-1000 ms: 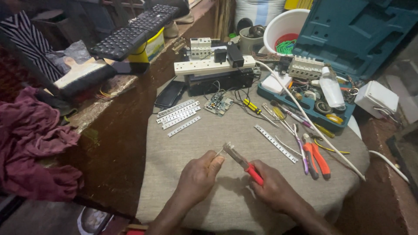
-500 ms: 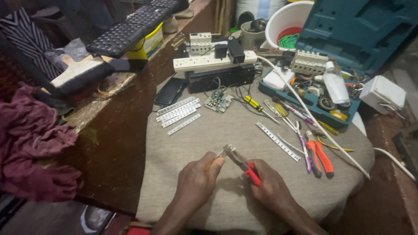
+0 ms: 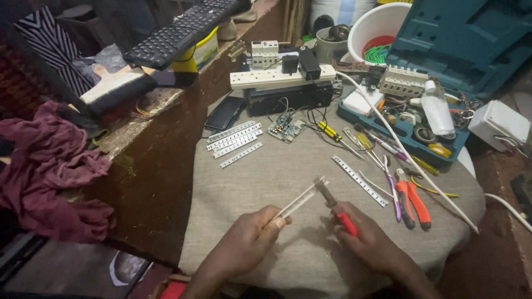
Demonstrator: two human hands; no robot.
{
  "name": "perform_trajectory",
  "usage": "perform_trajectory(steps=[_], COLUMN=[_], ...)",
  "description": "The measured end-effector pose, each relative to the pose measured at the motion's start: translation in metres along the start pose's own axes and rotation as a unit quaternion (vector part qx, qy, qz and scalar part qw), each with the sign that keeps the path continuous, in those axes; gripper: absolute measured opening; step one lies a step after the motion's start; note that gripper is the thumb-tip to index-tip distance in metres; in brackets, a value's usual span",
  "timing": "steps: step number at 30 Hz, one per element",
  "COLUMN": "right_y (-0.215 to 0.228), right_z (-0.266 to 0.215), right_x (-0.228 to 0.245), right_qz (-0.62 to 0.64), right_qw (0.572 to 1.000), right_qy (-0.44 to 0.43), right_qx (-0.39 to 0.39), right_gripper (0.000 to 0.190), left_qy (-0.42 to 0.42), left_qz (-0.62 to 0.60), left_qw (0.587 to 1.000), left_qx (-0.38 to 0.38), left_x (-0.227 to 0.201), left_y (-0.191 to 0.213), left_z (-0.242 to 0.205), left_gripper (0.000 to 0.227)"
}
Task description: The person uses red-handled pliers to cut a white LED strip into smaller segments. They hold the strip with one hand and repeatedly snip it with the pliers, placing the cut pieces on the table.
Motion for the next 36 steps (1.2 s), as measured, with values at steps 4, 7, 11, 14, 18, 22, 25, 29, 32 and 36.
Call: perform_trajectory(steps=[4, 7, 11, 14, 18, 22, 25, 29, 32, 36], right_y=[-0.006, -0.014, -0.02, -0.021, -0.026, -0.03, -0.038, -0.05, -0.054, -0.048], right_z=[-0.003, 0.001, 0.003, 0.005, 0.006, 0.009, 0.01, 0.015, 0.017, 0.016], right_x=[0.019, 0.017, 0.042, 0.055, 0.05, 0.058, 0.04, 0.031, 0.033, 0.036], right_qz=[0.034, -0.069, -0.055, -0.044, -0.026, -0.023, -0.043, -0.039, -0.038, -0.035], right_qw=[0.997, 0.995, 0.99, 0.991, 0.989, 0.978, 0.983, 0.974, 0.97, 0.982], right_qy=[-0.059, -0.041, -0.097, -0.104, -0.129, -0.201, -0.176, -0.224, -0.24, -0.186], right_qx=[0.039, 0.064, 0.084, 0.069, 0.061, 0.05, 0.011, 0.007, -0.016, -0.029], right_gripper=[0.042, 0.084, 0.069, 0.039, 0.035, 0.022, 0.017, 0.012, 0.015, 0.025], left_qy=[0.056, 0.02, 0.024, 0.043, 0.02, 0.126, 0.09, 0.101, 0.113, 0.096], left_qz=[-0.028, -0.129, -0.155, -0.137, -0.107, -0.062, -0.009, 0.03, 0.025, -0.004], left_qw=[0.998, 0.991, 0.987, 0.989, 0.992, 0.986, 0.991, 0.989, 0.988, 0.989], left_qx=[-0.025, -0.032, -0.024, -0.034, -0.066, -0.086, -0.102, -0.1, -0.098, -0.109], left_x=[-0.002, -0.004, -0.002, -0.004, 0.0, -0.001, 0.01, 0.013, 0.004, -0.004], left_y=[0.0, 0.002, -0.001, 0.002, 0.001, -0.001, -0.008, -0.007, -0.003, -0.001], left_z=[-0.002, 0.0, -0.004, -0.003, -0.002, 0.0, 0.007, 0.007, 0.005, -0.002], left_gripper=[0.034, 0.035, 0.036, 0.035, 0.038, 0.042, 0.049, 0.049, 0.05, 0.042])
Point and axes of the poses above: each hand's wrist, its own z-axis towards the middle knuckle, its own y-axis out of the back of the hand, x = y × z, the point moved 2 cm from there along z, towards the middle knuckle, and after that the axes turned 13 degrees about x, right-handed, at the moved point
